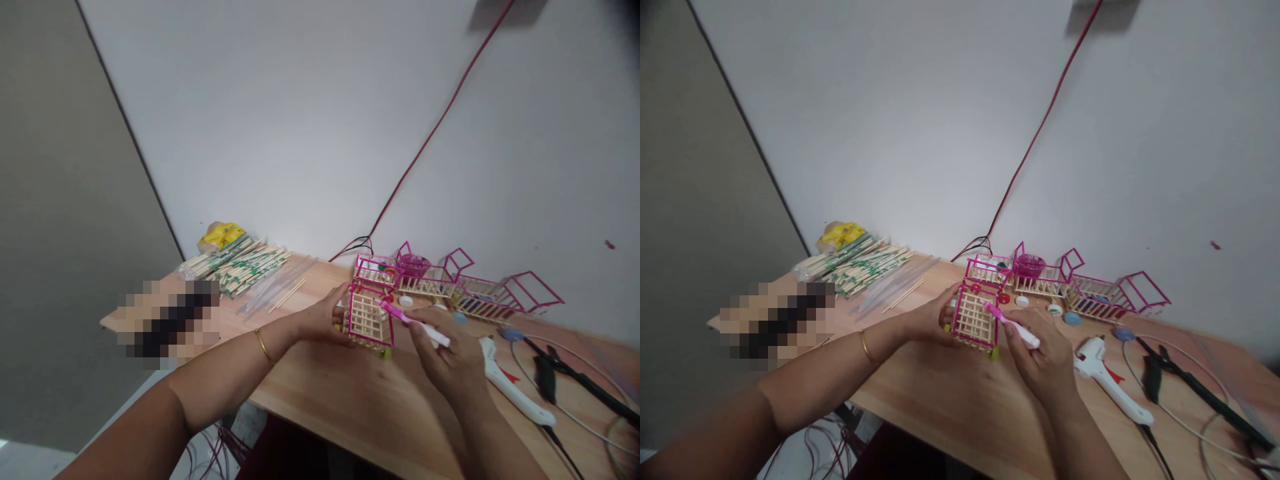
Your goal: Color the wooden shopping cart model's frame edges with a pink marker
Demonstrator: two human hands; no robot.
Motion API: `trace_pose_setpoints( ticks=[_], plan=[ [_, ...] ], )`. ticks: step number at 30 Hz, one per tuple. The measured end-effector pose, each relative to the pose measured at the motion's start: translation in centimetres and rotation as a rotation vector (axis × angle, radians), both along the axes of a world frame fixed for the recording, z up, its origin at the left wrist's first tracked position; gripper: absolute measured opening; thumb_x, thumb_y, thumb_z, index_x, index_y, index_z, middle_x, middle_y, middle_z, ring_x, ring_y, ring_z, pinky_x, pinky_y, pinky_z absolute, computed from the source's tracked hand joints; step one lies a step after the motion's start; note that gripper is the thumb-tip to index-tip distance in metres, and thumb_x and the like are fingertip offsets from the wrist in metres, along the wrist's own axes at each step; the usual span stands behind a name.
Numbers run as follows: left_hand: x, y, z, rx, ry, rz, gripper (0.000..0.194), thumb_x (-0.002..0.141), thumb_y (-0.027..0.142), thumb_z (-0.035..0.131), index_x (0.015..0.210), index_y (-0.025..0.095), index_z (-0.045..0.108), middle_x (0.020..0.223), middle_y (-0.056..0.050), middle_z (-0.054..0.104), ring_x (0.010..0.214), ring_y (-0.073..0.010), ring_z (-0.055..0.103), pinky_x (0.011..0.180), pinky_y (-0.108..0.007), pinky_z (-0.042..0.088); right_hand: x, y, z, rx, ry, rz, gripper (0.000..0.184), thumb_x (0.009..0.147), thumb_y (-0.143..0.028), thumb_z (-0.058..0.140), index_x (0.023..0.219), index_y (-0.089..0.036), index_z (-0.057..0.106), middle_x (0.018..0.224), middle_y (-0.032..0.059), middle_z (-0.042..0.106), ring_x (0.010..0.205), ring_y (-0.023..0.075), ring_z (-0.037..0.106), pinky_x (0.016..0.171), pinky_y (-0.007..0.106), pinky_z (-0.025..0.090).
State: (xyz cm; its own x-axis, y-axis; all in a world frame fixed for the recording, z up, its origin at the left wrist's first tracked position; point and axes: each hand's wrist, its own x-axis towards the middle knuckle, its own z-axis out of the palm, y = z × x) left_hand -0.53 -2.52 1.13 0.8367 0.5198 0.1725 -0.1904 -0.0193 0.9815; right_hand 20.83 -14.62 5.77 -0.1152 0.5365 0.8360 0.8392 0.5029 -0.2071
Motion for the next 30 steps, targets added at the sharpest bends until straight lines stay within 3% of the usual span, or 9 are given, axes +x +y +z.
trace_pose_setpoints(
  ticks=[7,12,15,20,30],
  plan=[
    [0.1,-1.4,0.7,0.000,0.000,-0.012,0.136,0.043,0.011,0.095,0.154,0.031,0.019,0.137,-0.018,0.058,0.121,-0.0340,0.063,0.095,-0.044,0.056,-0.3,0.5,-0.7,0.037,-0.066,0.047,0.018,0.092,-0.025,0.059,0.108,-0.022,0.065,0.093,0.0062,0.071,0.089,0.0201,0.064,0.079,0.035,0.049],
    [0.2,-1.6,0.8,0.041,-0.023,-0.019,0.129,0.043,0.012,0.095,0.150,0.034,0.027,0.151,-0.017,0.043,0.124,-0.0343,0.061,0.094,-0.041,0.057,-0.1,0.5,-0.8,0.047,-0.067,0.039,0.022,0.092,-0.025,0.059,0.113,-0.022,0.065,0.096,0.0064,0.070,0.091,0.0199,0.062,0.080,0.034,0.048],
    [0.2,-1.5,0.5,0.054,-0.032,-0.031,0.131,0.040,0.011,0.096,0.150,0.036,0.028,0.160,-0.016,0.028,0.128,-0.0347,0.058,0.095,-0.040,0.057,-0.2,0.5,-0.7,0.046,-0.068,0.033,0.022,0.092,-0.024,0.059,0.113,-0.022,0.065,0.095,0.0061,0.070,0.091,0.0199,0.062,0.081,0.035,0.048],
    [0.2,-1.6,0.4,0.047,-0.042,-0.048,0.132,0.041,0.012,0.096,0.151,0.035,0.026,0.159,-0.015,0.029,0.129,-0.0345,0.056,0.097,-0.041,0.056,-0.5,0.6,-0.5,0.036,-0.066,0.021,0.018,0.091,-0.025,0.060,0.107,-0.023,0.067,0.090,0.0046,0.070,0.087,0.0196,0.063,0.078,0.034,0.047],
    [0.2,-1.6,0.3,0.094,-0.021,-0.017,0.138,0.040,0.014,0.096,0.153,0.036,0.022,0.160,-0.017,0.016,0.131,-0.0381,0.053,0.101,-0.047,0.054,-0.3,0.8,-0.9,0.027,-0.106,-0.001,0.015,0.091,-0.027,0.061,0.104,-0.023,0.067,0.087,0.0041,0.071,0.084,0.0194,0.062,0.077,0.035,0.045]
  ],
)
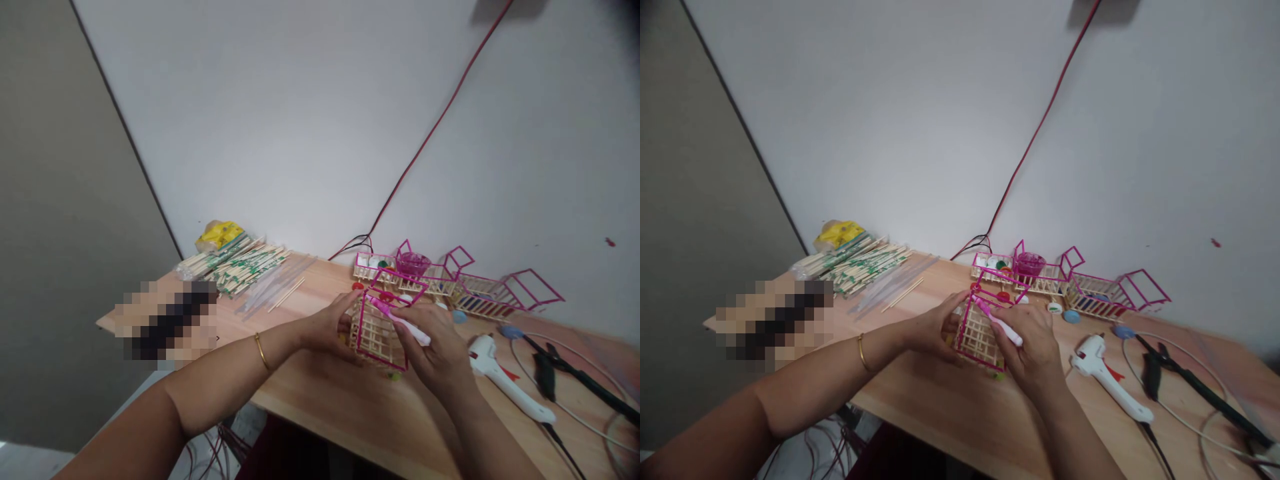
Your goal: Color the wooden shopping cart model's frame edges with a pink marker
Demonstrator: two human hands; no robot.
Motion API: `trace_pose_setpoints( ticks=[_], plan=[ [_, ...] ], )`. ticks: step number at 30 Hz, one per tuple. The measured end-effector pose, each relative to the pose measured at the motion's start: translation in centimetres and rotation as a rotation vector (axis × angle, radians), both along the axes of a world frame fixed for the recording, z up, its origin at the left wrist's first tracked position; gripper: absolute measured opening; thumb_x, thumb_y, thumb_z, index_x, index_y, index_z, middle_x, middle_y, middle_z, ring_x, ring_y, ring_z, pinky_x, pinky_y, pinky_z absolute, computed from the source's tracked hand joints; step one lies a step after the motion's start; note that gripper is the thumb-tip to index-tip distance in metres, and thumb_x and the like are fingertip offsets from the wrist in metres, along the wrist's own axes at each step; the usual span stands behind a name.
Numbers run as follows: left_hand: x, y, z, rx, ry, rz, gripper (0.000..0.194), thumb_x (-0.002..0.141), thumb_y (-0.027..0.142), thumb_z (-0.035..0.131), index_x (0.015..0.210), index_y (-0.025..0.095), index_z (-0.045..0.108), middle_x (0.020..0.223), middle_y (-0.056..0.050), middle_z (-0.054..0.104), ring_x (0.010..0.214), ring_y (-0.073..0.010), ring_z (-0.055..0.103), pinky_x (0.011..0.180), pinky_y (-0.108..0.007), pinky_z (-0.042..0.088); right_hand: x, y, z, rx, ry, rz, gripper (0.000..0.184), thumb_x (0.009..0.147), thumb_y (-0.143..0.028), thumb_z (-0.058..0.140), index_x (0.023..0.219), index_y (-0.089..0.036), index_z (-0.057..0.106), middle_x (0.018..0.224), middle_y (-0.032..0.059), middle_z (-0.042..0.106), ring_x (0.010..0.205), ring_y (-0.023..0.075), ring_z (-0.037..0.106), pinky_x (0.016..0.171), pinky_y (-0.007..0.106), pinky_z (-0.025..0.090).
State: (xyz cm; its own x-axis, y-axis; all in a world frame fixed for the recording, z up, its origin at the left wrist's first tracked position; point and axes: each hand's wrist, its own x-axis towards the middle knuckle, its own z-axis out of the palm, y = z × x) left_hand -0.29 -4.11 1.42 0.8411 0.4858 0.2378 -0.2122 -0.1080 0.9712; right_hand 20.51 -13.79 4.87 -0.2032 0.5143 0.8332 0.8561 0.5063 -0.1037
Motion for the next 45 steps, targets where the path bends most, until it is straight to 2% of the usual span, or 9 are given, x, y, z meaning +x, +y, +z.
trace_pose_setpoints(
  ticks=[8,13,18,24,29,34,40,45],
  plan=[
    [-0.03,-0.04,-0.04,-0.009,0.007,0.006,0.139,0.039,0.016,0.097,0.154,0.037,0.021,0.161,-0.017,0.015,0.129,-0.0373,0.055,0.099,-0.046,0.056,-0.08,0.05,0.14,-0.004,-0.010,-0.020,0.016,0.091,-0.029,0.060,0.104,-0.024,0.068,0.091,0.0037,0.073,0.085,0.0193,0.064,0.078,0.036,0.045],
    [-0.09,-0.18,0.28,-0.047,0.005,-0.024,0.137,0.039,0.014,0.097,0.152,0.036,0.024,0.160,-0.017,0.024,0.130,-0.0354,0.055,0.100,-0.044,0.055,0.29,0.06,0.12,-0.020,0.019,-0.086,0.018,0.092,-0.033,0.058,0.100,-0.024,0.070,0.086,0.0040,0.072,0.084,0.0202,0.064,0.076,0.036,0.045],
    [-0.02,0.05,-0.22,-0.031,0.011,-0.016,0.142,0.040,0.014,0.097,0.155,0.037,0.017,0.162,-0.018,0.016,0.131,-0.0366,0.055,0.099,-0.044,0.055,-0.07,-0.10,0.28,-0.016,0.021,-0.034,0.016,0.092,-0.031,0.059,0.102,-0.023,0.069,0.086,0.0033,0.071,0.083,0.0193,0.063,0.076,0.035,0.045],
    [0.03,0.23,-0.61,0.034,0.027,0.010,0.144,0.038,0.015,0.097,0.155,0.037,0.016,0.162,-0.019,0.012,0.130,-0.0385,0.055,0.097,-0.044,0.056,-0.28,0.08,0.06,-0.007,-0.004,-0.028,0.017,0.093,-0.031,0.059,0.105,-0.023,0.068,0.093,0.0048,0.073,0.086,0.0196,0.064,0.078,0.036,0.045],
    [0.05,0.17,-0.34,0.009,0.010,-0.022,0.139,0.041,0.013,0.096,0.154,0.038,0.020,0.162,-0.017,0.016,0.128,-0.0354,0.057,0.096,-0.041,0.057,-0.03,0.13,-0.11,-0.024,0.000,-0.076,0.018,0.093,-0.034,0.057,0.103,-0.024,0.069,0.090,0.0046,0.073,0.084,0.0203,0.064,0.077,0.036,0.044],
    [0.04,0.18,-0.18,-0.020,0.001,-0.039,0.138,0.041,0.013,0.096,0.154,0.035,0.020,0.157,-0.018,0.029,0.128,-0.0354,0.057,0.097,-0.043,0.056,0.32,-0.03,0.05,-0.012,-0.012,-0.089,0.016,0.093,-0.032,0.058,0.100,-0.025,0.070,0.087,0.0034,0.072,0.083,0.0198,0.064,0.076,0.036,0.043],
    [0.07,0.18,-0.39,0.011,0.023,0.001,0.143,0.037,0.016,0.098,0.154,0.039,0.019,0.163,-0.017,0.011,0.130,-0.0384,0.055,0.100,-0.046,0.055,0.08,-0.08,0.09,-0.020,0.012,-0.026,0.017,0.092,-0.032,0.059,0.103,-0.024,0.070,0.087,0.0045,0.071,0.082,0.0196,0.064,0.076,0.036,0.045],
    [0.12,0.08,-0.38,0.023,-0.003,0.002,0.140,0.038,0.016,0.097,0.154,0.038,0.021,0.160,-0.016,0.017,0.127,-0.0365,0.058,0.099,-0.044,0.056,0.10,0.10,0.01,-0.015,-0.016,-0.048,0.016,0.092,-0.032,0.060,0.102,-0.024,0.070,0.088,0.0043,0.072,0.083,0.0197,0.064,0.077,0.036,0.043]
  ],
)
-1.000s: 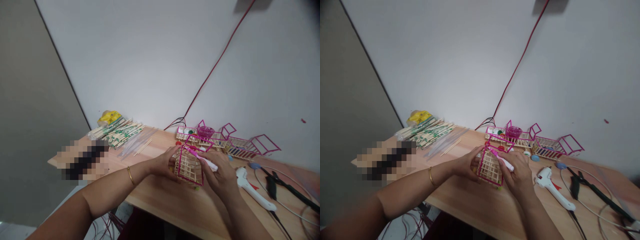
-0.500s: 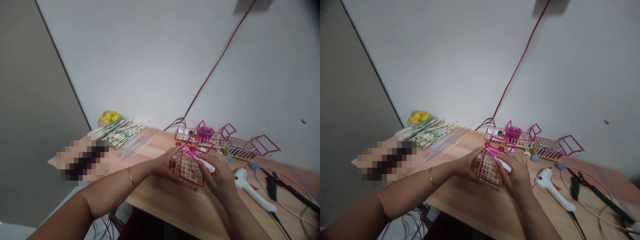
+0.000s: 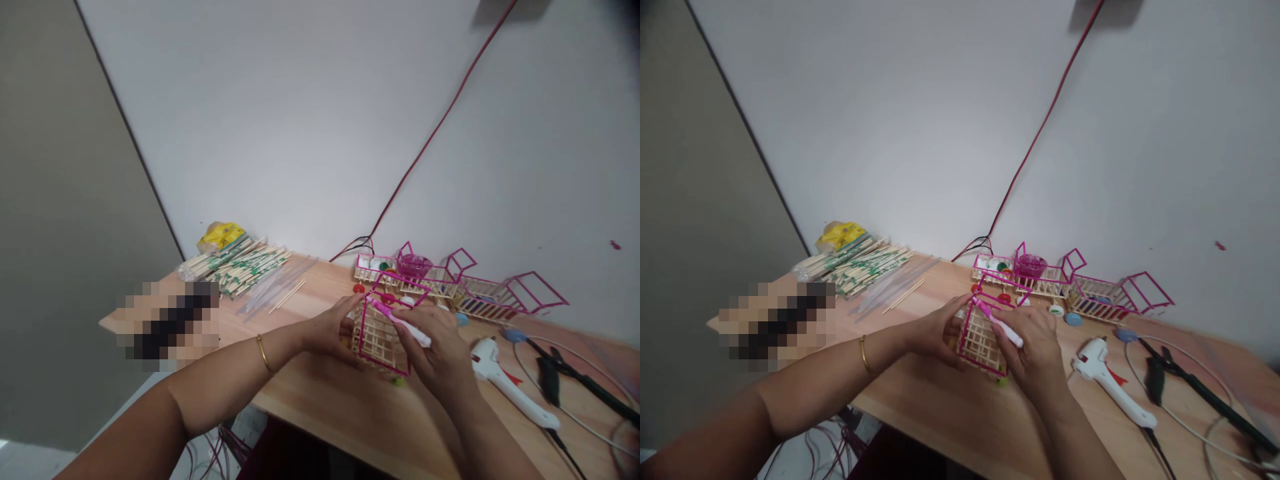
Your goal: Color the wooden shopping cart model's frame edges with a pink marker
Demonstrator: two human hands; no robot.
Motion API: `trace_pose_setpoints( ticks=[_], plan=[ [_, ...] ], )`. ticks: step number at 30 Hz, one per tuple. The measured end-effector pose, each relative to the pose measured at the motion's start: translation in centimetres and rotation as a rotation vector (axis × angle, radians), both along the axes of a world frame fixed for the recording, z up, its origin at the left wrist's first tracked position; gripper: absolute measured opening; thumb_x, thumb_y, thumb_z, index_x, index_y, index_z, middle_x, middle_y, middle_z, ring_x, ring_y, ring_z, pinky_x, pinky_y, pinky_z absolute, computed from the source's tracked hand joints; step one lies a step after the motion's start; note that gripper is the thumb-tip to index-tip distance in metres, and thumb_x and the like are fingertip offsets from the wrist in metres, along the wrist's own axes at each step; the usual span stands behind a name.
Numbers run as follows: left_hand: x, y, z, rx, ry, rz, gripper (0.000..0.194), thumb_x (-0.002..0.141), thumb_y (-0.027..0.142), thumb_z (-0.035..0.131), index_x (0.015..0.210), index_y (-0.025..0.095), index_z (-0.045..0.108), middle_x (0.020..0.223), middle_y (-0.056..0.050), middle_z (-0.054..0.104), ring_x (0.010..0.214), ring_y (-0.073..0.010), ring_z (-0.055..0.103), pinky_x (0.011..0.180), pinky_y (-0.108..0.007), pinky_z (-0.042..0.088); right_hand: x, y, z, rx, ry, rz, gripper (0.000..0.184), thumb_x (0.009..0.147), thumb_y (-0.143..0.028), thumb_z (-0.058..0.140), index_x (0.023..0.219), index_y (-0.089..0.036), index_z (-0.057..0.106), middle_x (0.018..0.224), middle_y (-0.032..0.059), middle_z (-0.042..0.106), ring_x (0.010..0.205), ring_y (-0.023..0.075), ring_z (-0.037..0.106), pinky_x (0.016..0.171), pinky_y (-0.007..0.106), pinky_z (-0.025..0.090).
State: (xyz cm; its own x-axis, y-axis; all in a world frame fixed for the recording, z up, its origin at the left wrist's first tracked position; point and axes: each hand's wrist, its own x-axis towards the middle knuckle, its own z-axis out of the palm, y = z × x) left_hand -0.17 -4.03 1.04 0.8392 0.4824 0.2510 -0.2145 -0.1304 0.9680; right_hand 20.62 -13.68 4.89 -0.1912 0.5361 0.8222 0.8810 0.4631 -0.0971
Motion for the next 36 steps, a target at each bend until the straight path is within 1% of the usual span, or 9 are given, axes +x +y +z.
trace_pose_setpoints(
  ticks=[5,11,16,21,23,28,33,36],
  plan=[
    [-0.08,-0.05,0.39,-0.043,0.000,-0.023,0.134,0.038,0.015,0.097,0.151,0.037,0.028,0.159,-0.016,0.025,0.128,-0.0352,0.057,0.096,-0.041,0.057,0.26,-0.11,0.18,-0.006,0.018,-0.034,0.017,0.092,-0.033,0.058,0.099,-0.024,0.070,0.085,0.0036,0.071,0.083,0.0197,0.064,0.076,0.036,0.043],
    [-0.07,-0.06,0.18,-0.013,0.034,0.011,0.139,0.038,0.015,0.097,0.153,0.039,0.022,0.160,-0.017,0.019,0.123,-0.0351,0.061,0.092,-0.040,0.058,-0.05,-0.07,0.14,-0.009,0.002,0.019,0.017,0.092,-0.034,0.058,0.102,-0.025,0.070,0.087,0.0036,0.070,0.082,0.0189,0.064,0.077,0.036,0.044],
    [0.01,0.05,-0.24,-0.001,0.008,0.002,0.141,0.038,0.013,0.097,0.154,0.039,0.021,0.160,-0.017,0.017,0.123,-0.0351,0.061,0.092,-0.039,0.059,0.09,0.06,0.17,0.012,-0.020,-0.004,0.016,0.093,-0.032,0.059,0.102,-0.024,0.069,0.086,0.0034,0.069,0.081,0.0181,0.062,0.076,0.035,0.043],
    [-0.04,0.09,-0.07,-0.045,-0.008,-0.022,0.138,0.039,0.014,0.097,0.153,0.037,0.024,0.160,-0.017,0.024,0.127,-0.0358,0.057,0.094,-0.041,0.058,0.42,-0.15,0.23,-0.003,0.017,-0.016,0.016,0.092,-0.032,0.059,0.101,-0.024,0.070,0.087,0.0040,0.069,0.083,0.0196,0.063,0.077,0.036,0.044],
    [-0.07,0.09,-0.05,-0.056,-0.009,-0.029,0.139,0.038,0.014,0.097,0.153,0.038,0.023,0.162,-0.017,0.021,0.129,-0.0360,0.056,0.096,-0.041,0.057,0.40,-0.22,0.21,-0.010,0.038,0.001,0.016,0.092,-0.031,0.060,0.102,-0.023,0.070,0.087,0.0045,0.068,0.084,0.0195,0.063,0.076,0.035,0.044],
    [-0.13,0.19,-0.29,-0.044,0.039,-0.011,0.143,0.038,0.016,0.098,0.154,0.040,0.017,0.164,-0.018,0.008,0.127,-0.0379,0.058,0.094,-0.043,0.058,0.03,-0.13,0.13,-0.021,0.024,0.031,0.017,0.091,-0.032,0.060,0.102,-0.024,0.070,0.088,0.0043,0.070,0.083,0.0193,0.063,0.076,0.036,0.044],
    [-0.18,0.25,-0.42,-0.031,0.057,-0.009,0.145,0.040,0.018,0.098,0.156,0.038,0.013,0.164,-0.020,0.009,0.126,-0.0375,0.058,0.095,-0.045,0.057,-0.12,-0.28,0.34,-0.048,0.023,0.051,0.015,0.092,-0.032,0.060,0.100,-0.024,0.070,0.087,0.0041,0.070,0.083,0.0193,0.063,0.076,0.035,0.044],
    [-0.17,0.29,-0.52,-0.020,0.045,-0.002,0.145,0.039,0.017,0.097,0.155,0.039,0.013,0.164,-0.019,0.009,0.126,-0.0370,0.058,0.097,-0.044,0.056,-0.06,-0.40,0.38,-0.052,0.043,0.061,0.014,0.092,-0.031,0.060,0.099,-0.023,0.069,0.085,0.0037,0.068,0.082,0.0186,0.062,0.076,0.034,0.045]
  ],
)
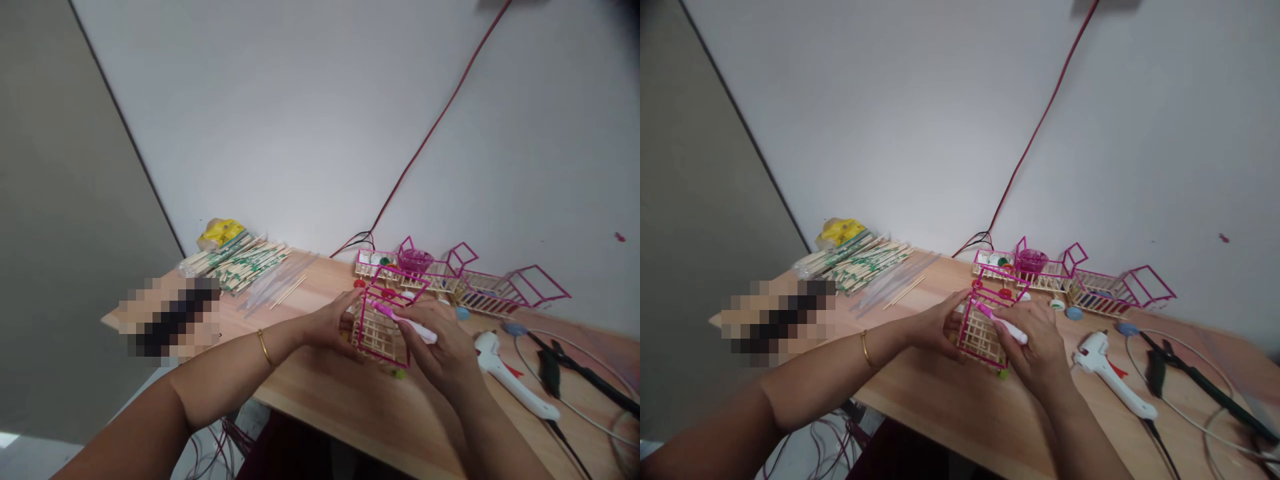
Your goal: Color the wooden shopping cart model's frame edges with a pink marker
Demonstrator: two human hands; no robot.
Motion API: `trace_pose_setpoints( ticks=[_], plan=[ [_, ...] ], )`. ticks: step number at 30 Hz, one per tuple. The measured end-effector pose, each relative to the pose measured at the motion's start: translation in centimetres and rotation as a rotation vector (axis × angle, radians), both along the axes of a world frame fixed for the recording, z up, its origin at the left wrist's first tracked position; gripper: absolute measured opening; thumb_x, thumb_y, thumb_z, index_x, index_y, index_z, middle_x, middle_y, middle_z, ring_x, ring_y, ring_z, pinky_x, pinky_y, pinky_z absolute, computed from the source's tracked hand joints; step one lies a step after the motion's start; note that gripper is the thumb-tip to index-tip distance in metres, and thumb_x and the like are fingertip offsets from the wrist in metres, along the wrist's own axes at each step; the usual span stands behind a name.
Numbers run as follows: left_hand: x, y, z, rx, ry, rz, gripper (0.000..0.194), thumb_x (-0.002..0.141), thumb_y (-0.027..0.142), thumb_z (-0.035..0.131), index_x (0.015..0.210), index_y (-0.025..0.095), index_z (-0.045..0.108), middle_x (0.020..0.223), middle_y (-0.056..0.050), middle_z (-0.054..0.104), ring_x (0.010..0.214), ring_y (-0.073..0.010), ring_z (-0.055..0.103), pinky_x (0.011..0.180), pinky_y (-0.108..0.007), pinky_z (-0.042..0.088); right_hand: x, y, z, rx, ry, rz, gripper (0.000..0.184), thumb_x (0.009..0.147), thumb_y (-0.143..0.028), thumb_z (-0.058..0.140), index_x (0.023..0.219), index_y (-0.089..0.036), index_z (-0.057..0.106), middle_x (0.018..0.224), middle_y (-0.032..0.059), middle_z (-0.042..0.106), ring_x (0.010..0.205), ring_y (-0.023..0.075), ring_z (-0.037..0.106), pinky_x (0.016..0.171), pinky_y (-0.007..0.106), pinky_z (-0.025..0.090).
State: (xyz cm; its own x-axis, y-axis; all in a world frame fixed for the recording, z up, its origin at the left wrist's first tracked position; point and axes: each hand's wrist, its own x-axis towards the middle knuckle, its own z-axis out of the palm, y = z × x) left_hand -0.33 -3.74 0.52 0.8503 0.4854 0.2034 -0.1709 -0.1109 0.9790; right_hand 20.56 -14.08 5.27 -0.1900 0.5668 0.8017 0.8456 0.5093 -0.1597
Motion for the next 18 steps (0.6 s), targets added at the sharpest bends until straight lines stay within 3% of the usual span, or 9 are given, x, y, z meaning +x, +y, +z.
trace_pose_setpoints(
  ticks=[6,10,18],
  plan=[
    [-0.03,-0.05,0.13,0.008,-0.009,0.012,0.143,0.038,0.016,0.098,0.154,0.041,0.018,0.164,-0.018,0.006,0.125,-0.0380,0.058,0.094,-0.044,0.058,0.09,0.11,0.02,0.015,-0.019,-0.017,0.015,0.092,-0.029,0.060,0.101,-0.022,0.069,0.087,0.0041,0.069,0.082,0.0187,0.063,0.075,0.034,0.044],
    [-0.04,-0.17,0.49,-0.016,0.000,0.011,0.145,0.037,0.015,0.098,0.155,0.038,0.017,0.163,-0.019,0.012,0.126,-0.0380,0.058,0.095,-0.045,0.057,-0.02,0.06,0.18,-0.016,-0.023,0.024,0.013,0.092,-0.030,0.059,0.099,-0.024,0.069,0.084,0.0023,0.069,0.081,0.0177,0.062,0.076,0.034,0.045],
    [-0.11,-0.14,0.33,-0.020,0.018,-0.002,0.146,0.039,0.014,0.097,0.155,0.039,0.014,0.164,-0.020,0.006,0.125,-0.0376,0.058,0.096,-0.045,0.057,0.12,0.14,-0.10,-0.013,-0.007,-0.018,0.017,0.092,-0.034,0.059,0.101,-0.025,0.071,0.089,0.0041,0.071,0.084,0.0198,0.064,0.077,0.036,0.045]
  ],
)
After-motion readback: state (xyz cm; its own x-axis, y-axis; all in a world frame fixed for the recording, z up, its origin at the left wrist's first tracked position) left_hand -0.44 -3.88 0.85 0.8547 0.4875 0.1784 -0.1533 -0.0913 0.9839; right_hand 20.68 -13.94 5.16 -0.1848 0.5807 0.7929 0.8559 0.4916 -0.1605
